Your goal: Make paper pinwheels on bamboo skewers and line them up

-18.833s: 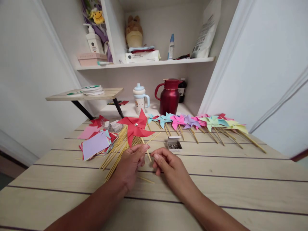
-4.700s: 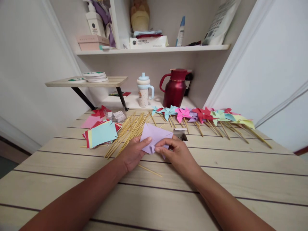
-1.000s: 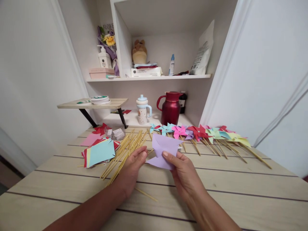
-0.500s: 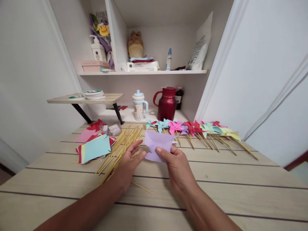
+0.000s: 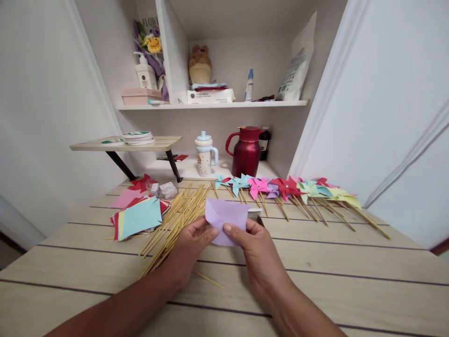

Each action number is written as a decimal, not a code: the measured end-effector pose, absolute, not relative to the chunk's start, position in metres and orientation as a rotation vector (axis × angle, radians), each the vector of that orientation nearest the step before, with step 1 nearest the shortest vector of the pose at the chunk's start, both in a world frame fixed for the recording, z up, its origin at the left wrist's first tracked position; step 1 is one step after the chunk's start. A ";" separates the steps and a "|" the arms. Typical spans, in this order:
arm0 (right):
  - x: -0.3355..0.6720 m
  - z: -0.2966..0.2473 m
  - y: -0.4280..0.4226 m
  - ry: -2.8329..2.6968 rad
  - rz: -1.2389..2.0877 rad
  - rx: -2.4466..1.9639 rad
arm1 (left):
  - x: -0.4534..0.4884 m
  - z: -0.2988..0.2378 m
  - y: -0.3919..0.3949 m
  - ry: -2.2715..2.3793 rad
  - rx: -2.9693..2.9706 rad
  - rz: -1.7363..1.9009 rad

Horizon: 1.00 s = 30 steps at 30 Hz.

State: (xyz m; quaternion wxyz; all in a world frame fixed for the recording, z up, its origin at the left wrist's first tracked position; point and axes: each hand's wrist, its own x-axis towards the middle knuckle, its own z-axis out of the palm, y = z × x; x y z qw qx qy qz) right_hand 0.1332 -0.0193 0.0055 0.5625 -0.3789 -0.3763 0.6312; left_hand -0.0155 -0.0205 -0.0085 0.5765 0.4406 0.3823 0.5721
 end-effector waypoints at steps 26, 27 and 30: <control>0.133 0.001 -0.020 -0.934 1.539 -0.900 | -0.015 -0.011 -0.017 1.187 1.049 1.466; 0.133 0.000 -0.020 -0.930 1.529 -0.917 | -0.015 -0.011 -0.017 1.198 1.094 1.471; 0.133 -0.003 -0.018 -0.948 1.484 -0.965 | -0.015 -0.010 -0.020 1.233 1.239 1.505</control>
